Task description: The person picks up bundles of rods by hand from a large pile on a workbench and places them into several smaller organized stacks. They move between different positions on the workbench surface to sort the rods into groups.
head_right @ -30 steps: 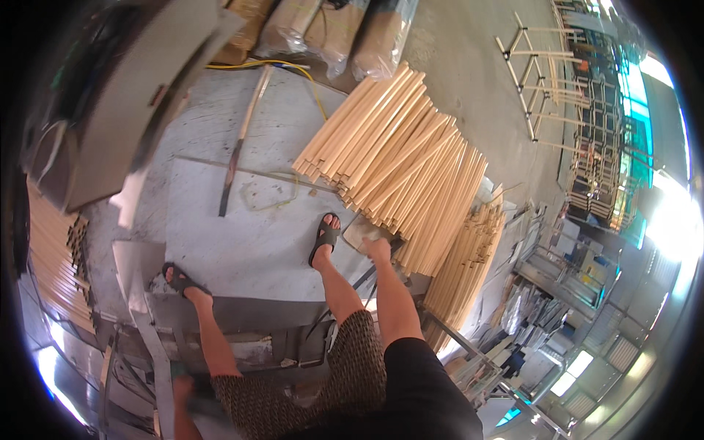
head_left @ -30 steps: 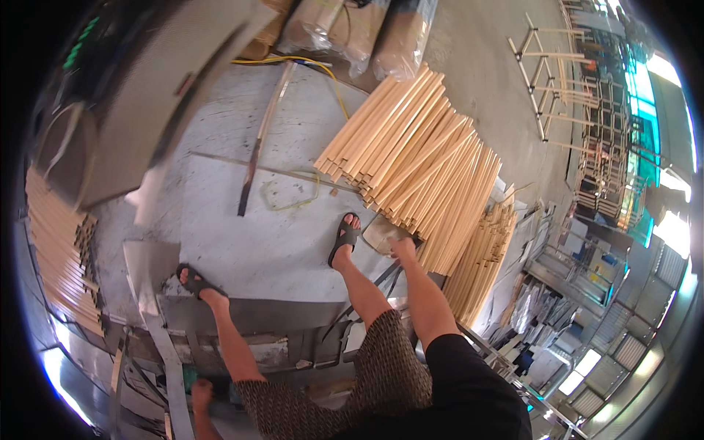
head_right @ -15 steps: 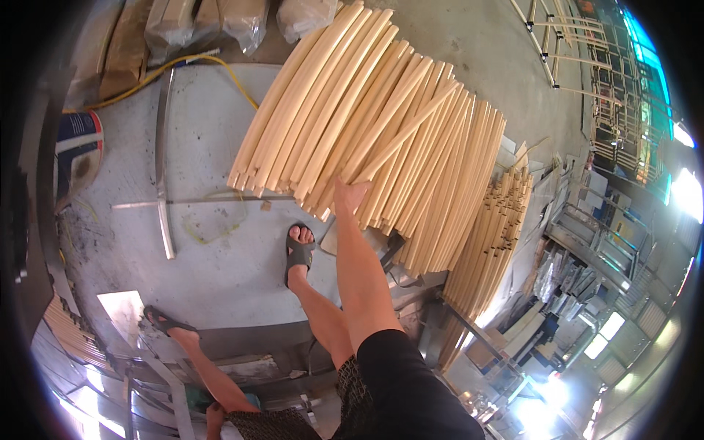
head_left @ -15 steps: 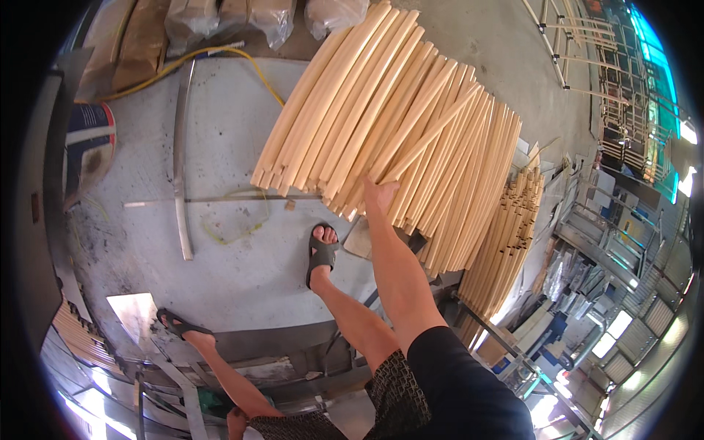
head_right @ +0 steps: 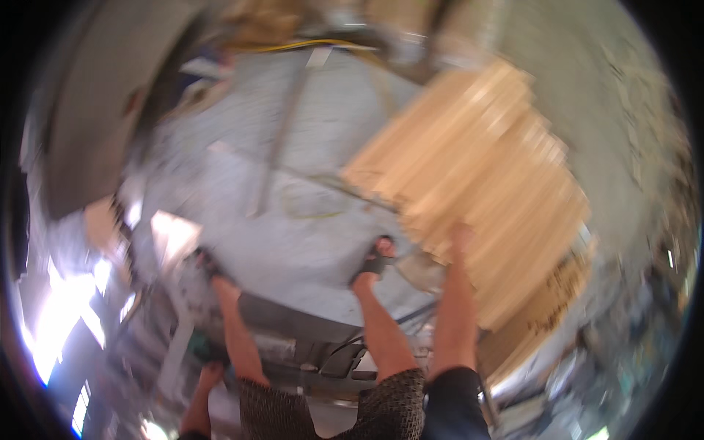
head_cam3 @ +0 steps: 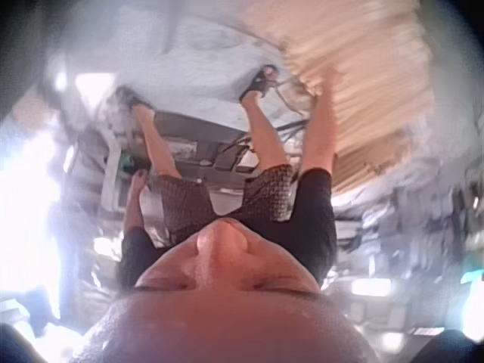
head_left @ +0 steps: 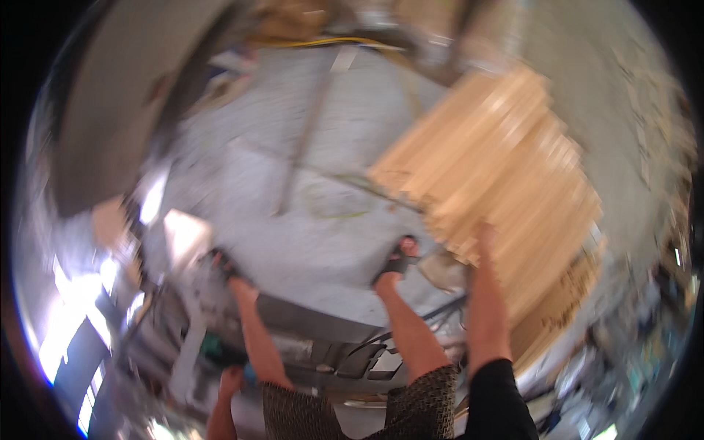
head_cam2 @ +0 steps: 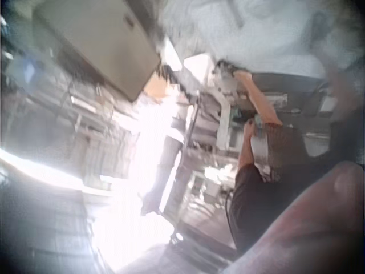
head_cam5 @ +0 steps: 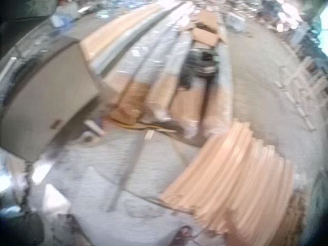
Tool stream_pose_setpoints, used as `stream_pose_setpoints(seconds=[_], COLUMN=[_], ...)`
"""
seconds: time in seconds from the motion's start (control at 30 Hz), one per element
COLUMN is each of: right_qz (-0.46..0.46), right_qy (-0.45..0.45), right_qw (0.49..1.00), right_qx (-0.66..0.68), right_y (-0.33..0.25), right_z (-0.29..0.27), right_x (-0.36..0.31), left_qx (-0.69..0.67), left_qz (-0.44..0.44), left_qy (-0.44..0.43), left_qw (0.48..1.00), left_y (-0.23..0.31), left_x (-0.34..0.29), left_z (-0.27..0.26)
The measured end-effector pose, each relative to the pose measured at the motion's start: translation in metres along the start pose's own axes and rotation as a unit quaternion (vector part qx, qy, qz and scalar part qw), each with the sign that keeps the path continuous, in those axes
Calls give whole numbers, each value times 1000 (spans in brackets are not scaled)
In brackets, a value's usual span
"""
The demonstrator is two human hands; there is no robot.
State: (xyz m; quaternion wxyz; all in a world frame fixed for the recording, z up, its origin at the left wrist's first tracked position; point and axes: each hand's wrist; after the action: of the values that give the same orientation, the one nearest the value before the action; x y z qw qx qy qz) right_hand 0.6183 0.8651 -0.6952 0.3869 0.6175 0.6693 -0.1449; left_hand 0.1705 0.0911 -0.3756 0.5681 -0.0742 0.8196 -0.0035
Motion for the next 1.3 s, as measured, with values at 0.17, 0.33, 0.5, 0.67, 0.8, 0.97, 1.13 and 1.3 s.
stream_pose_setpoints(seconds=[0.17,0.33,0.5,0.67,0.8,0.97,1.13,1.3], right_qz=[-97,-168,-273,-401,-406,-492,-565,-596], right_qy=[176,-38,-76,-134,-224,-291,-188,-186], right_qw=[972,977,959,903,886,820,802,778], right_qx=[120,129,-6,-80,3,36,-49,-68], right_y=[-51,-138,-260,-452,-575,-702,-789,-854], right_z=[-63,-60,-71,-80,-76,-104,-162,-155], right_x=[-77,-187,-381,-576,-673,-759,-798,-798], left_qx=[-45,-127,-528,-662,-496,-353,-121,-131], left_qz=[-7,-5,-130,-133,-151,-54,-53,-93], left_qy=[19,-116,-184,-277,-329,-290,-349,-370], left_qw=[999,985,819,684,790,888,928,915], left_y=[-59,-171,-208,-248,-246,-263,-271,-269], left_x=[-7,-44,-66,-115,-180,-267,-378,-409], left_z=[-10,20,41,54,-70,-150,-252,-318])
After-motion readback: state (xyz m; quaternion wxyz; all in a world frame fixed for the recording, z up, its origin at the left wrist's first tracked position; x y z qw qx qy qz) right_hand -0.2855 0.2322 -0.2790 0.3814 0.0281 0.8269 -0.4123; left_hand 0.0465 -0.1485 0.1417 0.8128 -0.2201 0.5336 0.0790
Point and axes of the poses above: each hand's wrist, its own x-axis towards the middle knuckle, its own z-axis out of the palm, y = z × x, and after that the axes turned 2 degrees about -z, right-handed
